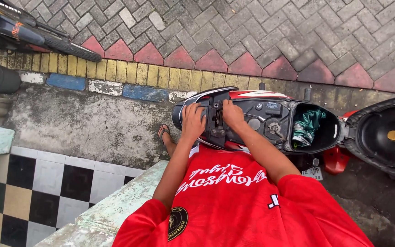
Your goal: A person uses a wrench to work on bolts inside the under-seat storage area of a motorcycle.
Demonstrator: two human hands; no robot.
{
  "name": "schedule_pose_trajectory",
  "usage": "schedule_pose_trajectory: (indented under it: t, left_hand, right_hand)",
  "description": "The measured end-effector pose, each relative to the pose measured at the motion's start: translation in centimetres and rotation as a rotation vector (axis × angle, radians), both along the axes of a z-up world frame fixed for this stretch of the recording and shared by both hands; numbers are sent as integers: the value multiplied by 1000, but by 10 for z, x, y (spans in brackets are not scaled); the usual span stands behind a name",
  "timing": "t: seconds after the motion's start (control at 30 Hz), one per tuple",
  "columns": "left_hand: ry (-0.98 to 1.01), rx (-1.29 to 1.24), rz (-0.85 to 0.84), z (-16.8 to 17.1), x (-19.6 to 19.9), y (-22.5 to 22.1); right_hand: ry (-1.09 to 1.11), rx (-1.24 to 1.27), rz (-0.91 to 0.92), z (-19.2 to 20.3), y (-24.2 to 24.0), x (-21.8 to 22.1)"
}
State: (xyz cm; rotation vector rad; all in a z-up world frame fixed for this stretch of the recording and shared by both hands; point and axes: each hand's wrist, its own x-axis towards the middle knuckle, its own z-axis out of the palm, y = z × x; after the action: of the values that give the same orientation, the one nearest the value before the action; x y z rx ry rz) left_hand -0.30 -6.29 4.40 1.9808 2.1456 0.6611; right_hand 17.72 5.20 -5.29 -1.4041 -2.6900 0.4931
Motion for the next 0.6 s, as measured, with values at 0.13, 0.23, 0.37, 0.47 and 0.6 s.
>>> schedule_pose_trajectory:
  t: [0.13, 0.23, 0.37, 0.47, 0.6]
  left_hand:
    - [207, -51, 79, 2, -13, -6]
    - [194, -175, 230, 6, -19, -10]
    - [37, -382, 378, -8, -26, -15]
    - [14, -396, 370, -1, -19, -22]
    - [107, -331, 268, 33, -1, -31]
  right_hand:
    - [-42, 29, -18, -28, 6, 0]
    - [-38, 58, -28, -17, 6, 2]
    - [-26, -60, -24, 23, 4, 1]
    - [-26, -61, -1, 9, 6, 2]
    - [-31, 4, -7, -22, 13, 1]
